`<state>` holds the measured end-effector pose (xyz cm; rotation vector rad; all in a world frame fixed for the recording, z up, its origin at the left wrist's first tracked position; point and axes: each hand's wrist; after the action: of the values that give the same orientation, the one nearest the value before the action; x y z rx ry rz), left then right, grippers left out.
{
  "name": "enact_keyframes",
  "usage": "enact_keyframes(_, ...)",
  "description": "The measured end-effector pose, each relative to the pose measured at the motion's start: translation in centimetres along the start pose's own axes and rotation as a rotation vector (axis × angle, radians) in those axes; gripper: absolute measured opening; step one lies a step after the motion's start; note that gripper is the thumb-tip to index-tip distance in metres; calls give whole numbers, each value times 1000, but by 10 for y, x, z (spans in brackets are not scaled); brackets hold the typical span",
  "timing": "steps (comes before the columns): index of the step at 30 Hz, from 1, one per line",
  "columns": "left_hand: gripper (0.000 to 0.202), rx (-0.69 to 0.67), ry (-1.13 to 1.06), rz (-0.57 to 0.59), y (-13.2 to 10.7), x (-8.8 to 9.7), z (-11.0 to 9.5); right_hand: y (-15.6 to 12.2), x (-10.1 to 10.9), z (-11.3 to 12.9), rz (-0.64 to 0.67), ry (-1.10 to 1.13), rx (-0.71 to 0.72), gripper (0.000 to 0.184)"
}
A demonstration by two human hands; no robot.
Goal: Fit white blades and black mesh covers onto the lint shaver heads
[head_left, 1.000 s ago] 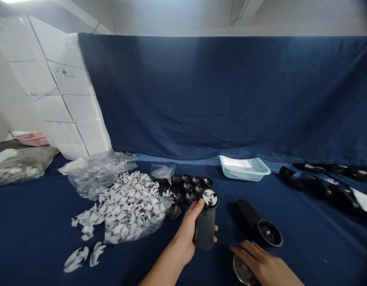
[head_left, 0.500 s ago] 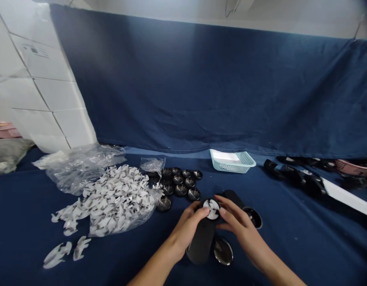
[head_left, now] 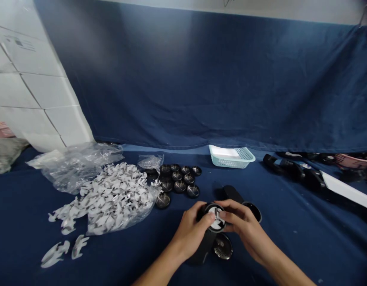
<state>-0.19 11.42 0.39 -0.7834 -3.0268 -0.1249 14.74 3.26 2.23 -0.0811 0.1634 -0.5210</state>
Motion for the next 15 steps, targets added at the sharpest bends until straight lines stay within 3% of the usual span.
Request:
enact_keyframes(10, 23, -45, 25, 14, 1, 1, 0, 7, 8, -9, 19, -195, 187, 38)
enact_keyframes(15, 23, -61, 77, 13, 0, 1, -1, 9, 7, -12, 13, -157, 214, 33)
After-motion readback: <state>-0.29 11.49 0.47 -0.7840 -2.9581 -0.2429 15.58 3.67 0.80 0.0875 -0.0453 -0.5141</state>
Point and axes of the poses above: each hand's wrist, its own y-axis towards the middle knuckle, its own x-axis out of the back of the hand, z = x × y, and after that the axes turned 13 degrees about -z, right-handed
